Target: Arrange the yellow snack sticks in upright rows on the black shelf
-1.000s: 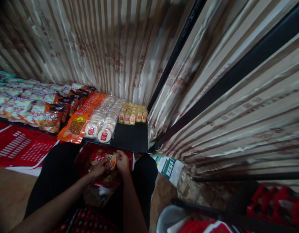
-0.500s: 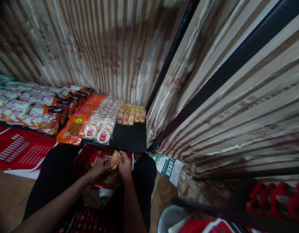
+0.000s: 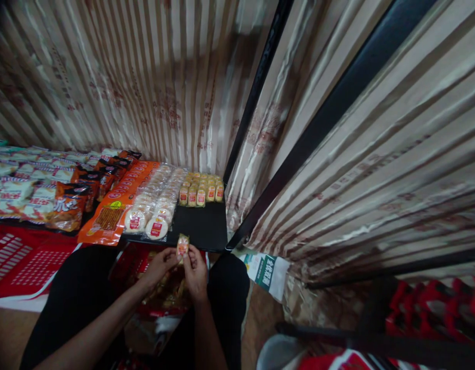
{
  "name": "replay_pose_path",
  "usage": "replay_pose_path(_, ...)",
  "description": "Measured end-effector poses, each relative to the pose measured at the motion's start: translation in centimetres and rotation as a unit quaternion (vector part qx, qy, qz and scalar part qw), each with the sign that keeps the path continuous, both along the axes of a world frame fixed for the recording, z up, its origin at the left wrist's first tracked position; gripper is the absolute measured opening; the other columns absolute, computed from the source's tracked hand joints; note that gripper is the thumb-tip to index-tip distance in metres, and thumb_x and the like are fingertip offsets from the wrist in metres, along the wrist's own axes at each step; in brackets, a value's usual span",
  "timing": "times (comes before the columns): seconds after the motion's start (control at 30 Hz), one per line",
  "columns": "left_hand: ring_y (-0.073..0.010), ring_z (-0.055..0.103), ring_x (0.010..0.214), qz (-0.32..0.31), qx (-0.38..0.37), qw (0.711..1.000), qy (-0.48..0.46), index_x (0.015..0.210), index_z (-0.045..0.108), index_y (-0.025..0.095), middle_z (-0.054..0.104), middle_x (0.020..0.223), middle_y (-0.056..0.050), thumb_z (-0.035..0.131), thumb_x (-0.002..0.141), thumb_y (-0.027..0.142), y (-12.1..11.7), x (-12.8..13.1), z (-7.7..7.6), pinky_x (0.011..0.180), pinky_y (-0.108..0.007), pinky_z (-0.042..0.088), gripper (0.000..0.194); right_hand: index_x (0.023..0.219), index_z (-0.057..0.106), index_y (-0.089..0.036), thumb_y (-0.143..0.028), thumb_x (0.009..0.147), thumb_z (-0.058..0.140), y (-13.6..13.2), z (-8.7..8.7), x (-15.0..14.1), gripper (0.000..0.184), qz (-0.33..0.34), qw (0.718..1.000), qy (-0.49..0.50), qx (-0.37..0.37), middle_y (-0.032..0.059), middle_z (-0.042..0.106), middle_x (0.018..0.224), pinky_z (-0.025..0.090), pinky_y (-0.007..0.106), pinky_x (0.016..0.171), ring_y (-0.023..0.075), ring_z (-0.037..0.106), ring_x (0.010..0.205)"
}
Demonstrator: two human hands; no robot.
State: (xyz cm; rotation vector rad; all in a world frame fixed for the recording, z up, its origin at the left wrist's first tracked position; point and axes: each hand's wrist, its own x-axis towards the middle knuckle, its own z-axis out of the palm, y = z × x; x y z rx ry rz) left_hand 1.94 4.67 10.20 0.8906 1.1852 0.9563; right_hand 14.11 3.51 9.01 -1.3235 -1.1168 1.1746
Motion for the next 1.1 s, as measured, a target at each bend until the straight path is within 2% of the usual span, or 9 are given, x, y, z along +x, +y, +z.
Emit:
replay_pose_path(0.13,-0.0091,0.049,0.053,0.017,0.015,1.000,0.010,0.089,0.056,0.014,0.056,0.063,0.003,0.065,0.060,0.042,0.2,0.9,0.3,0.052,-0.021,0.039,0.041,0.110,0.055,-0.016,-0.041,0.078,0.054,0.0,0.0,0.2,0.041,-0.028,0.999,0.015,0.008,0.0058,0.069,0.089,0.051,0.026,0.069,0.0162,0.064,0.076)
replay_pose_path(0.27,-0.0095,0.050,0.052,0.032,0.034,0.997,0.064,0.086,0.054,0.014,0.057,0.064,0.002,0.063,0.064,0.044,0.4,1.2,0.0,0.051,-0.021,0.039,0.039,0.108,0.057,-0.016,-0.041,0.077,0.056,0.2,0.1,0.2,0.039,-0.052,0.998,0.034,0.018,0.0064,0.070,0.088,0.052,0.027,0.069,0.0166,0.065,0.074)
replay_pose_path(0.53,-0.0146,0.059,0.067,0.014,0.093,0.986,0.140,0.090,0.055,0.015,0.065,0.077,-0.004,0.055,0.072,0.040,1.4,1.4,-0.6,0.064,-0.026,0.045,0.031,0.107,0.059,-0.016,-0.038,0.076,0.056,0.8,0.5,0.1,0.039,-0.081,0.996,0.015,0.026,0.0074,0.070,0.090,0.053,0.026,0.063,0.0161,0.065,0.072)
replay_pose_path(0.7,-0.0160,0.062,0.077,0.007,0.107,0.982,0.155,0.094,0.056,0.015,0.067,0.089,-0.007,0.049,0.076,0.034,2.6,1.9,0.4,0.073,-0.027,0.047,0.027,0.110,0.057,-0.015,-0.038,0.078,0.053,2.4,0.9,0.2,0.039,-0.091,0.994,-0.045,0.038,0.0078,0.069,0.092,0.053,0.025,0.062,0.0152,0.064,0.069)
replay_pose_path(0.9,-0.0162,0.059,0.083,0.019,0.132,0.934,0.332,0.098,0.061,0.012,0.062,0.092,-0.009,0.047,0.078,0.023,4.8,2.7,1.9,0.080,-0.028,0.045,0.027,0.106,0.059,-0.017,-0.037,0.082,0.045,4.8,1.0,1.0,0.035,-0.095,0.979,-0.177,0.037,0.0072,0.066,0.095,0.050,0.025,0.068,0.0152,0.064,0.074)
replay_pose_path(1.1,-0.0160,0.057,0.090,-0.015,0.121,0.911,0.393,0.103,0.062,0.012,0.061,0.097,-0.010,0.041,0.082,0.020,7.1,4.0,3.5,0.083,-0.026,0.042,0.030,0.104,0.060,-0.018,-0.031,0.082,0.043,6.8,2.7,2.3,0.031,-0.084,0.952,-0.295,0.019,0.0058,0.064,0.094,0.047,0.025,0.068,0.0141,0.063,0.068)
